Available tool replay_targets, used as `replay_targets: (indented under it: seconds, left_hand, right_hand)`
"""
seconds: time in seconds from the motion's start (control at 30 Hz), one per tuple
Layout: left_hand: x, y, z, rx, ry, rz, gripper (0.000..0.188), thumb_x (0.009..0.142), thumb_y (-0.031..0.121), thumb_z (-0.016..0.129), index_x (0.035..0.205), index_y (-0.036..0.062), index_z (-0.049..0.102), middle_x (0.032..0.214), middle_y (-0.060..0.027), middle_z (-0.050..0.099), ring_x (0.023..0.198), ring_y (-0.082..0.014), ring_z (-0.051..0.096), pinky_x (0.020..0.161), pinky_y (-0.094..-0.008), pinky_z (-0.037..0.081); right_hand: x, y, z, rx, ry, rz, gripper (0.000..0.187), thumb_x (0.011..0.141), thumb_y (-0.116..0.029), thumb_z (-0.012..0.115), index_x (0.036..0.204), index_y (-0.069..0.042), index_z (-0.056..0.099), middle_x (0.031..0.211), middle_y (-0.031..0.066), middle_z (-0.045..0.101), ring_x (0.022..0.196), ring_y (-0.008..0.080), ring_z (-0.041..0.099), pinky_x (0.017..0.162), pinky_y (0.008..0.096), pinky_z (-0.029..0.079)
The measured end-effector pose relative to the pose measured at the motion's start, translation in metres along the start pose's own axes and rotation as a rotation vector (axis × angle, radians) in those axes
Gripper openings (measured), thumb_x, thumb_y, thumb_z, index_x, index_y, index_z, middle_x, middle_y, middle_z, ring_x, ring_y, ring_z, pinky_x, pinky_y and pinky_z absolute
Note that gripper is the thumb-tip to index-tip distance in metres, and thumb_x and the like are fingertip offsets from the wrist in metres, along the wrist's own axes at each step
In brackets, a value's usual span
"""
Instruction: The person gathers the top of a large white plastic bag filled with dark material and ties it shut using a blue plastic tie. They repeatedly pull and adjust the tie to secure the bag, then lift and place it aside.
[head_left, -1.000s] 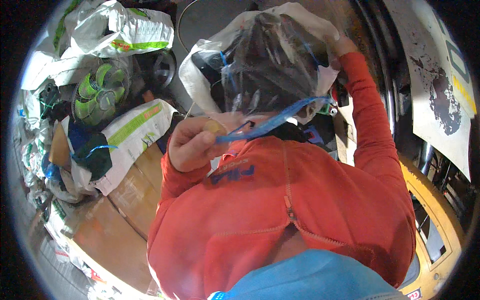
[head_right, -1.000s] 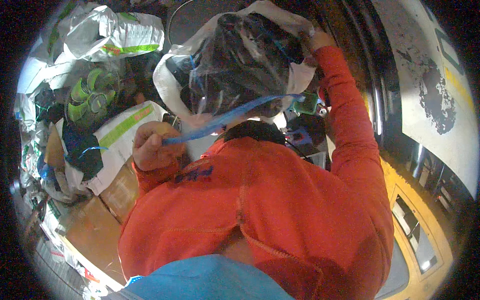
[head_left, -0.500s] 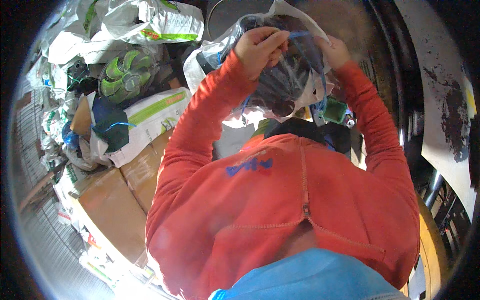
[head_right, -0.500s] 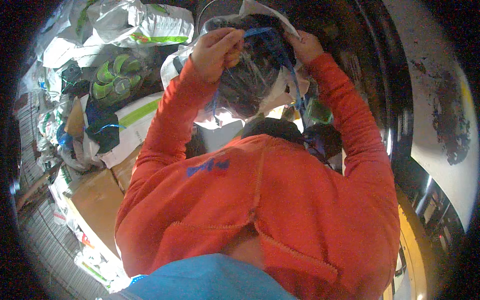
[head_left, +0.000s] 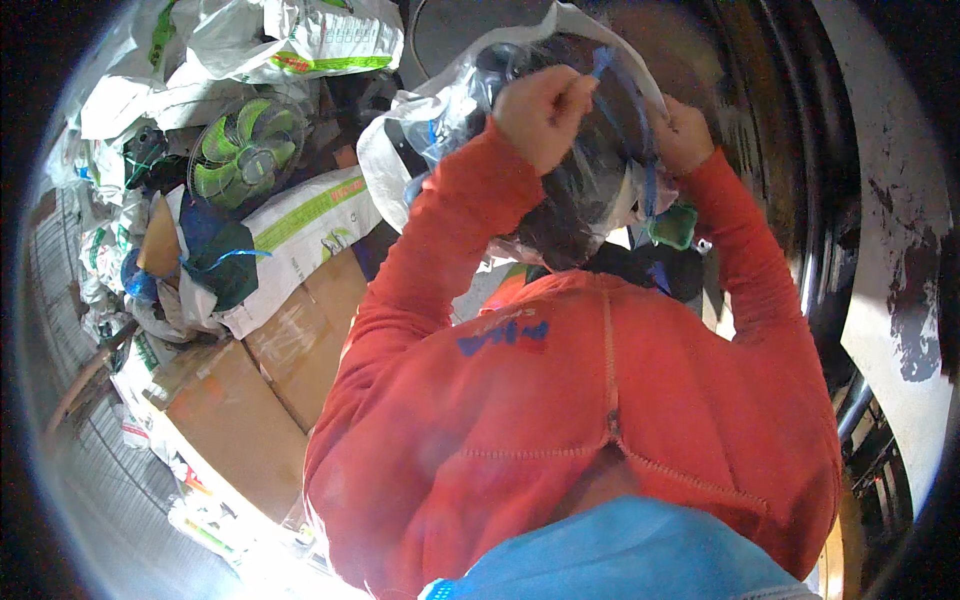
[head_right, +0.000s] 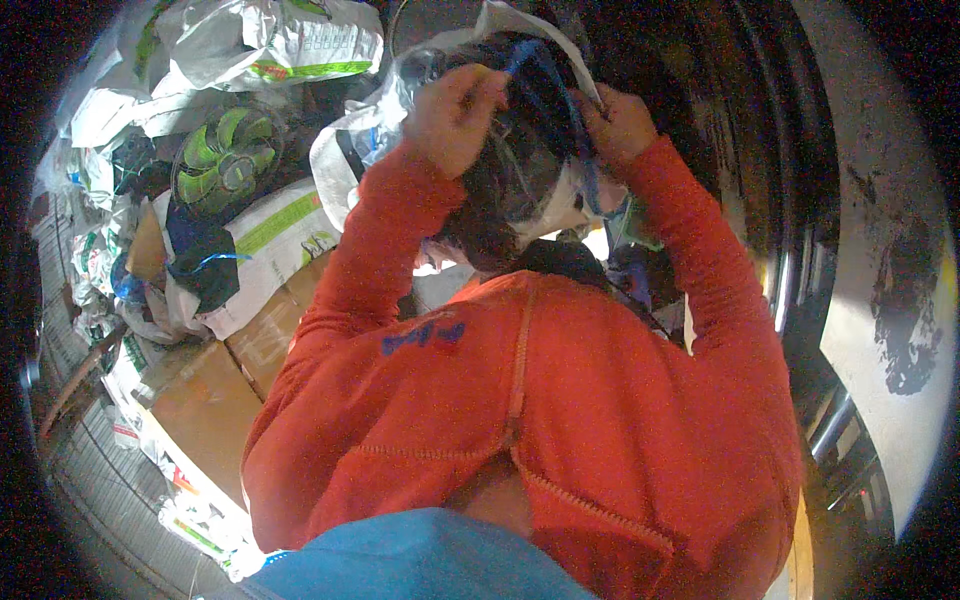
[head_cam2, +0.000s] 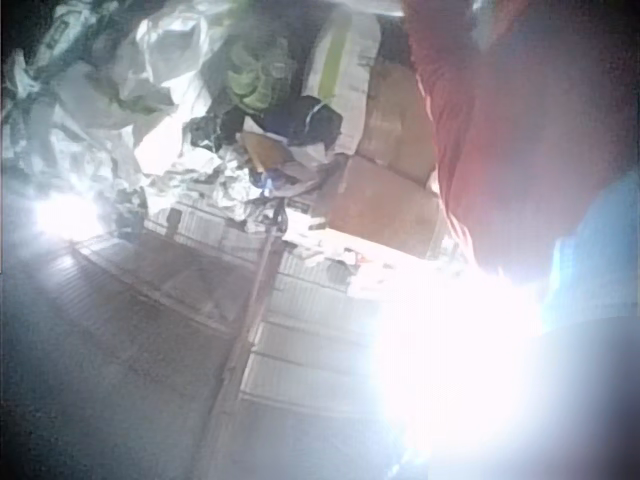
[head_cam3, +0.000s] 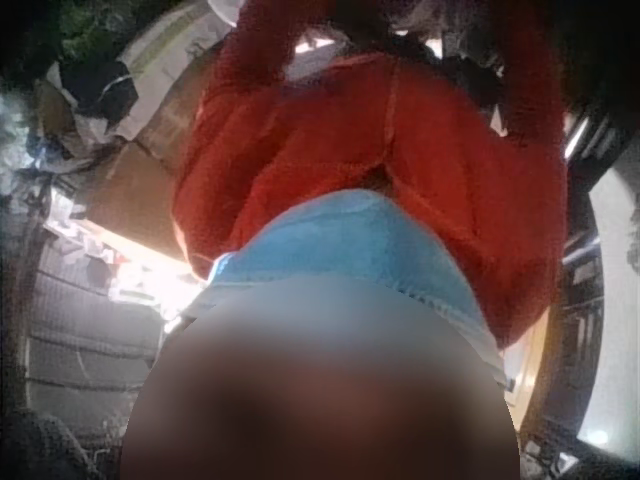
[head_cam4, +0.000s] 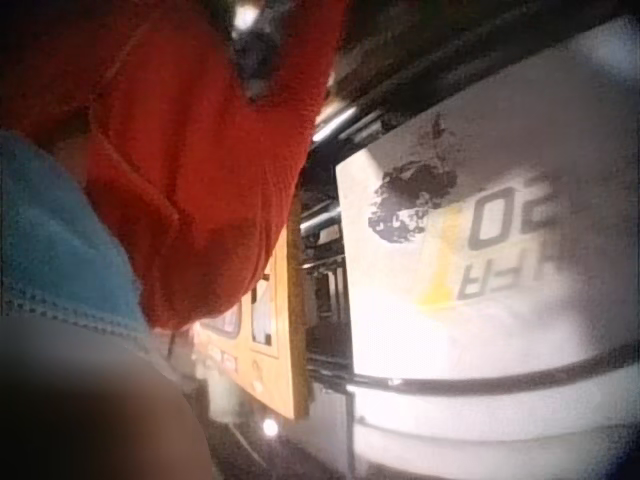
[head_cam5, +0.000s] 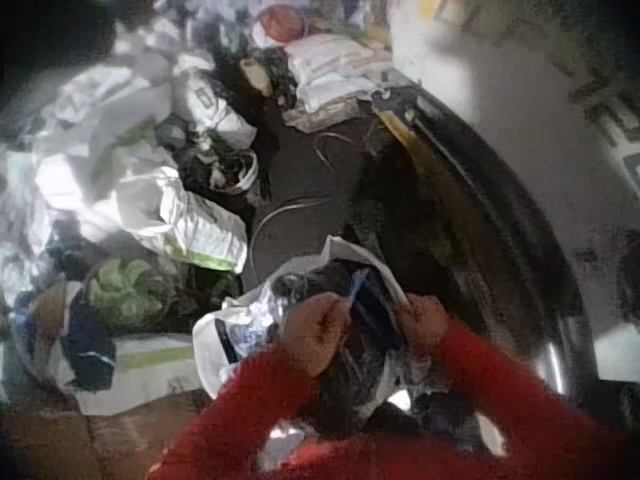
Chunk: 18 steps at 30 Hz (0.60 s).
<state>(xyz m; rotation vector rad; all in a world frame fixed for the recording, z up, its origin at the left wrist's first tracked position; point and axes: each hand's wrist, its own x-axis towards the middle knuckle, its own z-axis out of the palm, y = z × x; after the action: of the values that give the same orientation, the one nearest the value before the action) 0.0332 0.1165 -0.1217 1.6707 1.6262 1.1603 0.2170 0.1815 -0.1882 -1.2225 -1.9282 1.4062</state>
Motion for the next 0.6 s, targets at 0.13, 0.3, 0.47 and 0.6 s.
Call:
replay_targets:
  seconds: [0.13, 0.3, 0.47, 0.6]
  left_hand:
    - [0.008, -0.016, 0.020, 0.235, -0.109, -0.088, 0.024, 0.084, 0.022, 0.046, 0.069, 0.0034, 0.051, 0.058, -0.0133, 0.051, 0.056, -0.0302, 0.052, 0.050, -0.0379, 0.040]
    - [0.000, -0.027, 0.034, 0.323, 0.008, -0.028, 0.025, 0.083, 0.021, 0.046, 0.065, 0.0035, 0.046, 0.061, -0.0155, 0.050, 0.061, -0.0349, 0.051, 0.053, -0.0411, 0.041]
    - [0.007, -0.031, 0.032, 0.355, -0.022, 0.034, 0.022, 0.084, 0.019, 0.045, 0.069, 0.0033, 0.047, 0.063, -0.0162, 0.050, 0.061, -0.0348, 0.051, 0.053, -0.0413, 0.041]
    - [0.014, -0.028, 0.028, 0.215, -0.057, 0.108, 0.024, 0.084, 0.020, 0.045, 0.067, 0.0029, 0.046, 0.067, -0.0180, 0.053, 0.062, -0.0367, 0.052, 0.054, -0.0444, 0.041]
  right_hand:
    - [-0.004, -0.002, -0.001, -0.033, 0.062, 0.038, 0.030, 0.082, -0.029, 0.050, 0.090, -0.001, 0.057, 0.066, 0.0134, 0.057, 0.057, 0.0188, 0.053, 0.055, 0.0313, 0.042]
    - [-0.001, -0.002, -0.011, -0.171, 0.034, -0.014, 0.031, 0.081, -0.031, 0.051, 0.084, 0.000, 0.056, 0.060, 0.0142, 0.054, 0.052, 0.0220, 0.053, 0.052, 0.0342, 0.041]
    - [0.005, -0.023, -0.044, -0.510, 0.097, -0.019, 0.029, 0.078, -0.031, 0.054, 0.079, -0.002, 0.056, 0.068, 0.0114, 0.058, 0.058, 0.0211, 0.055, 0.055, 0.0333, 0.043]
    - [0.032, -0.057, -0.043, -0.472, 0.434, -0.485, 0.024, 0.076, -0.027, 0.056, 0.087, -0.005, 0.058, 0.080, 0.0093, 0.059, 0.067, 0.0222, 0.056, 0.061, 0.0304, 0.043]
